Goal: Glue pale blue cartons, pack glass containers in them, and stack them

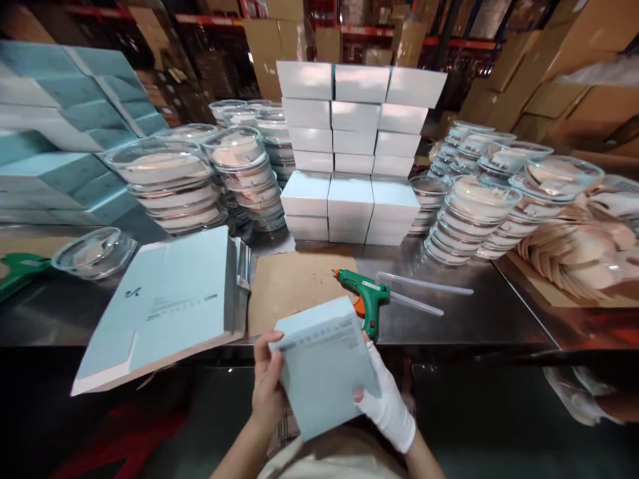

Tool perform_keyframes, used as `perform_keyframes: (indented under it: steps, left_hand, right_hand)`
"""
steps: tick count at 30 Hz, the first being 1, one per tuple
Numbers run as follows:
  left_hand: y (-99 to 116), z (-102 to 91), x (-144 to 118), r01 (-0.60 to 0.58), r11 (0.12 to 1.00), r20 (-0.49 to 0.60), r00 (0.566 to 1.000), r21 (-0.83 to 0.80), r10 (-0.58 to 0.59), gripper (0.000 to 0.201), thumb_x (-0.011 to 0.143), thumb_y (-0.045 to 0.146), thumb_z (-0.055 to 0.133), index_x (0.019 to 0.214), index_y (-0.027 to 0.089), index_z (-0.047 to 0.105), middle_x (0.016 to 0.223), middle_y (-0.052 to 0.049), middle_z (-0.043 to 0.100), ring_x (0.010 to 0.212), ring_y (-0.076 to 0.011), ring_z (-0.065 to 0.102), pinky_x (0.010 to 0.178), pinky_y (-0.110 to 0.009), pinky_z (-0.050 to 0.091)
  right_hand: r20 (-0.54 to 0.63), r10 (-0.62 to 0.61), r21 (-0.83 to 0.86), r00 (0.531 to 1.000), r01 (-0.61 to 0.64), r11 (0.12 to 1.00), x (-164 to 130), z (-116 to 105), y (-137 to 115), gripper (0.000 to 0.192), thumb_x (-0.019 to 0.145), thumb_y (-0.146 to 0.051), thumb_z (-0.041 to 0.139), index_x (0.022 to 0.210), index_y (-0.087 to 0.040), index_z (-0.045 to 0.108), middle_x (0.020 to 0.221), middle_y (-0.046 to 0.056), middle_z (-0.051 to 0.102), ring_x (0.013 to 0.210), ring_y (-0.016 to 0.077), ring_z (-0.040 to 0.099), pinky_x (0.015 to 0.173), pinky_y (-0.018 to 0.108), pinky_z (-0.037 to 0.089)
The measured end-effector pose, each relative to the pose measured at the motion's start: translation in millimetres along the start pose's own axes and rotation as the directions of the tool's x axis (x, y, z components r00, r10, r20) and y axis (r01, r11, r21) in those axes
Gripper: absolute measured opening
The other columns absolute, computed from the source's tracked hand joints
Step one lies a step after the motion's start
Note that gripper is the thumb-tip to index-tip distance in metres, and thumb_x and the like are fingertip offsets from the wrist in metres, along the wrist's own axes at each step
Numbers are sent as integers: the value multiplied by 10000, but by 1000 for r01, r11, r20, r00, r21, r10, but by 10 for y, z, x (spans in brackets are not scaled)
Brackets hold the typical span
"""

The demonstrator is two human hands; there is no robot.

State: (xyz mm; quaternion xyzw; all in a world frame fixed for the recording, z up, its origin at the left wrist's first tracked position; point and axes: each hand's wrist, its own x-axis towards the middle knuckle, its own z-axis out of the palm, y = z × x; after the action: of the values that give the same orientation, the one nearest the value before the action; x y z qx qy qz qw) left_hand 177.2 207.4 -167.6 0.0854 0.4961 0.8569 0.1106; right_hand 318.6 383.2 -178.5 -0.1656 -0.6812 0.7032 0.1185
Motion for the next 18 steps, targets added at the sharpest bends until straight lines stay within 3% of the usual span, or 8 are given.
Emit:
perform_keyframes:
  steps: [1,3,5,7,10,12,15,18]
  left_hand:
    - [-17,29,54,111,994,12,994,-17,-111,339,948,558,670,1160,316,564,1271,-84,707,1139,-262,708,944,-394,565]
    - [-69,46,202,190,982,16,982,-20,-190,483,925,646,648,1257,322,513,1392,-126,648,1195,-282,696,943,-419,579]
    - [-134,-10,358,105,993,-37,994,46,-103,657,886,738,617,1393,370,417,1584,-152,489,1376,-309,596,975,-443,577]
    - [-189,-122,464,-61,987,-78,994,146,73,836,833,803,618,1500,413,297,1683,-158,344,1516,-325,452,1020,-469,562]
    - [-196,-294,453,-242,944,-68,962,224,263,972,818,800,654,1575,398,197,1663,-199,356,1533,-347,424,1063,-519,541]
    - [-148,-363,341,-288,928,-52,950,237,308,933,878,741,639,1597,367,178,1634,-222,390,1478,-354,495,1046,-532,556]
    - [-74,-448,110,-270,917,7,960,294,280,849,954,638,611,1615,337,173,1639,-229,377,1424,-352,553,1050,-523,561]
    - [-113,-645,-80,-191,894,20,979,405,201,805,975,549,622,1621,312,203,1644,-218,389,1430,-348,551,1110,-505,523]
  right_hand:
    - [-29,38,12,999,-37,999,19,-10,-62,1287,771,-807,736,1719,-235,81,1592,224,502,1395,387,586,1128,510,512]
    - [-103,96,13,990,-96,995,118,-53,-298,1299,745,-764,794,1714,-224,118,1582,211,518,1374,388,603,1105,497,535]
    - [-162,97,20,982,-95,995,316,-94,-654,1178,761,-714,811,1682,-240,250,1614,168,491,1400,374,579,1121,491,529]
    - [-179,26,39,983,-19,999,658,-81,-1085,912,863,-660,731,1610,-259,395,1614,120,498,1424,342,558,1138,492,524]
    - [-176,-88,5,981,90,996,1505,107,-1751,611,1003,-590,525,1521,-271,483,1545,101,561,1401,316,569,1007,507,615]
    - [-210,-133,-33,969,129,991,2213,316,-2122,561,1023,-530,523,1521,-281,454,1614,82,470,1459,289,491,911,445,661]
    - [-274,-118,-139,955,82,987,3167,631,-2488,505,1069,-473,442,1476,-177,478,1599,154,443,1387,268,523,794,382,683]
    - [-284,-140,-263,948,64,963,3708,810,-2614,516,1085,-452,412,1327,-18,554,1439,263,535,1157,235,647,737,354,664]
